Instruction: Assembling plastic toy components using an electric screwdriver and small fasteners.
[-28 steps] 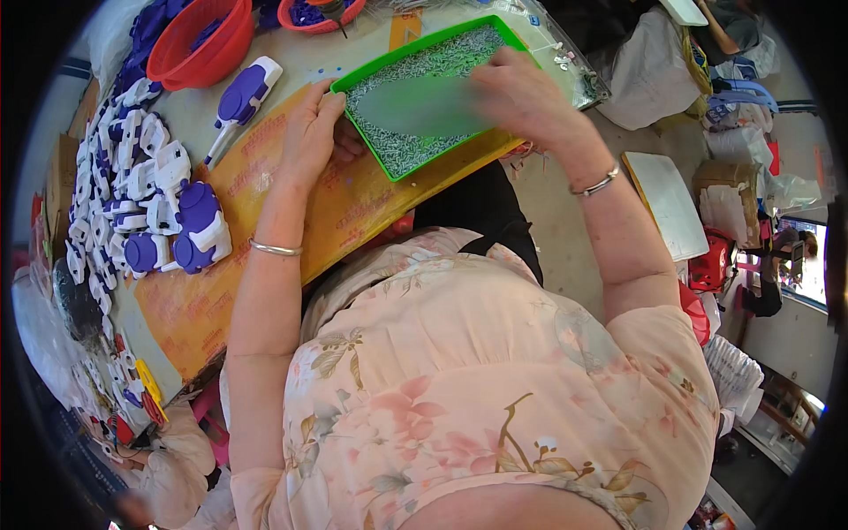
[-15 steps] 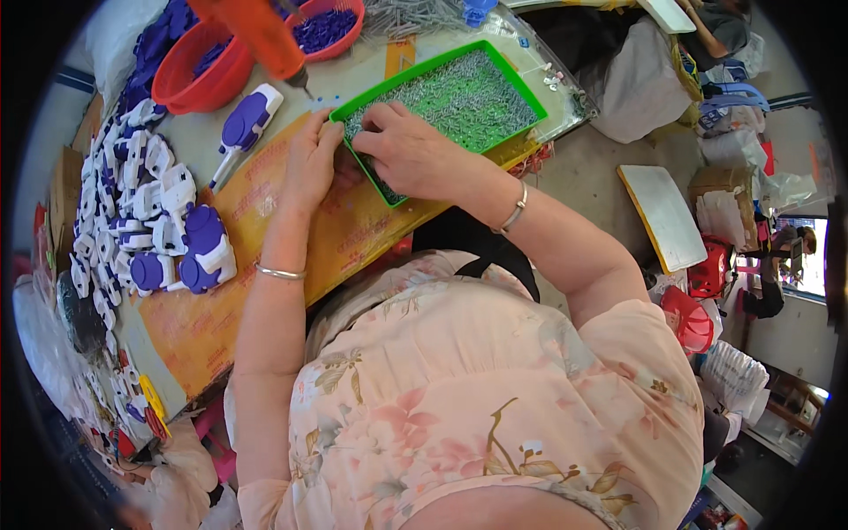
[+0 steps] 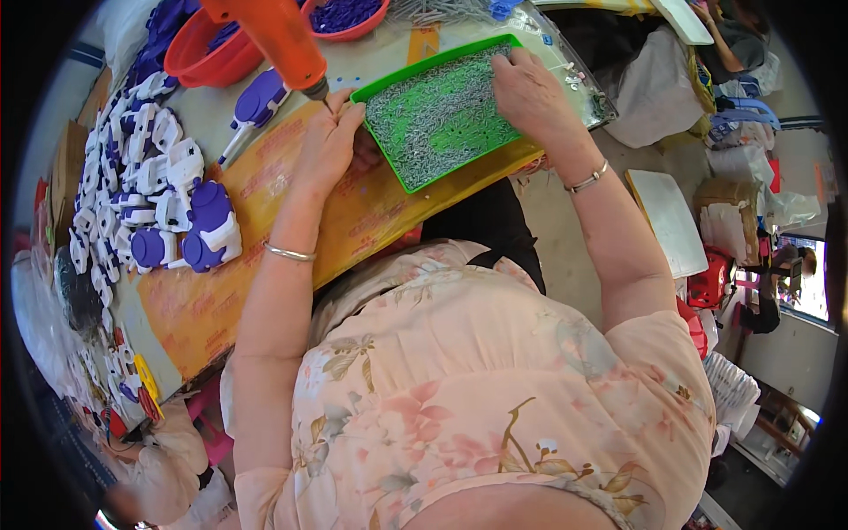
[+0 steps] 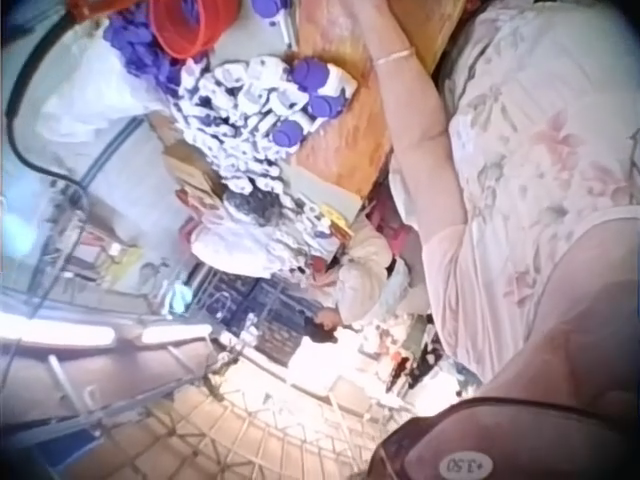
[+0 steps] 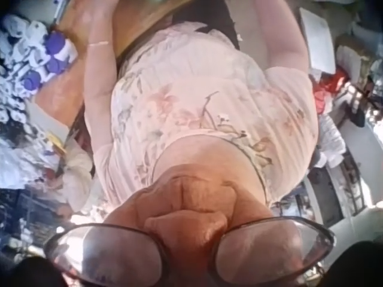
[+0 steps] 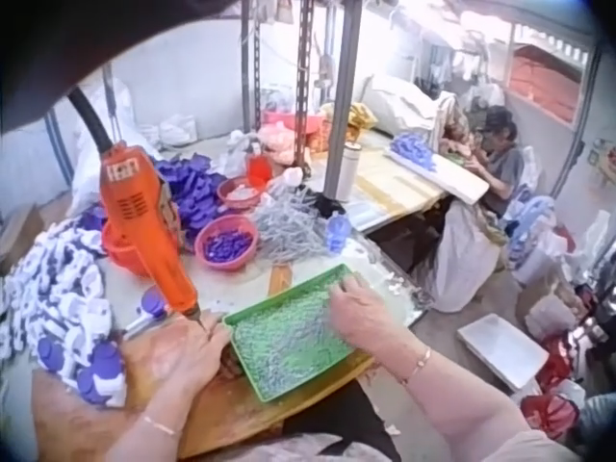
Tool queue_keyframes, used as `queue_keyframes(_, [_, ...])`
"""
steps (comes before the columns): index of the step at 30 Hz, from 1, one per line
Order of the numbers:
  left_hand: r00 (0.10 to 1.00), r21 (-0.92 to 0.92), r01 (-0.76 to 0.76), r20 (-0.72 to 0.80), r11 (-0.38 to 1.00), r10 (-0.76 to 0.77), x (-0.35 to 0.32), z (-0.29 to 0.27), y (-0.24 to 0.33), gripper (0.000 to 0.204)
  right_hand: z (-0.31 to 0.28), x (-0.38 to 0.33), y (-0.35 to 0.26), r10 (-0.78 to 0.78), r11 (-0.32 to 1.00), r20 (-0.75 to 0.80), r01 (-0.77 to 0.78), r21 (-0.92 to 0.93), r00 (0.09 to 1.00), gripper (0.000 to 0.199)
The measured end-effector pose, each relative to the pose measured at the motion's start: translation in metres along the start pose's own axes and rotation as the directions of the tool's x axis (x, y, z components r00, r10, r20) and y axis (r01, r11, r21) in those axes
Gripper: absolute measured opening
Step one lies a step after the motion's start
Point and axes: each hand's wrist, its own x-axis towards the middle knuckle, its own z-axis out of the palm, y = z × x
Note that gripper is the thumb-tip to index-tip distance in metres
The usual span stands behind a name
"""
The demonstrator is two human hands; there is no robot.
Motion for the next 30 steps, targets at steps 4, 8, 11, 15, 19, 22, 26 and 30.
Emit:
queue_keyframes(4, [0.999,-0.013,-0.035,-0.002,0.999,0.035,0.003,0.000,-0.007,0.034,-0.027,0.003,-0.061,-0.164,0.986,0.169,0.162,0.027,0.972,0.025])
queue_keyframes(8, [1.000,0.034,-0.002,0.021,0.999,0.001,0.005,0.000,-0.003,0.033,-0.004,0.007,-0.112,-0.132,0.919,-0.045,0.139,0.368,0.990,0.022])
queue_keyframes(11, [1.000,0.025,0.006,0.003,1.000,-0.006,0.006,-0.001,-0.006,0.034,-0.004,0.002,-0.112,-0.249,0.866,-0.009,0.227,0.445,0.968,0.022])
queue_keyframes(15, [1.000,0.022,-0.005,0.009,1.000,0.004,0.002,-0.002,-0.005,0.035,-0.038,-0.007,-0.080,-0.311,0.865,0.186,0.196,0.462,0.932,0.022])
queue_keyframes(19, [1.000,0.016,-0.022,-0.009,1.000,0.022,0.003,0.000,-0.004,0.036,-0.049,-0.017,-0.016,-0.122,0.940,0.314,0.009,0.340,0.942,0.024])
queue_keyframes(22, [0.999,-0.001,-0.034,-0.001,0.999,0.034,0.006,-0.001,-0.008,0.035,-0.048,-0.022,-0.005,0.118,0.970,0.259,-0.167,0.177,0.959,0.031])
queue_keyframes(26, [0.999,-0.006,-0.051,-0.002,0.999,0.051,0.004,-0.001,-0.007,0.034,-0.054,-0.025,-0.059,-0.021,0.915,0.280,-0.094,0.391,0.960,0.038])
queue_keyframes(30, [0.999,0.010,-0.036,0.033,0.999,0.036,0.006,-0.001,-0.006,0.034,-0.012,-0.012,-0.105,-0.246,0.793,-0.031,0.220,0.569,0.969,0.031])
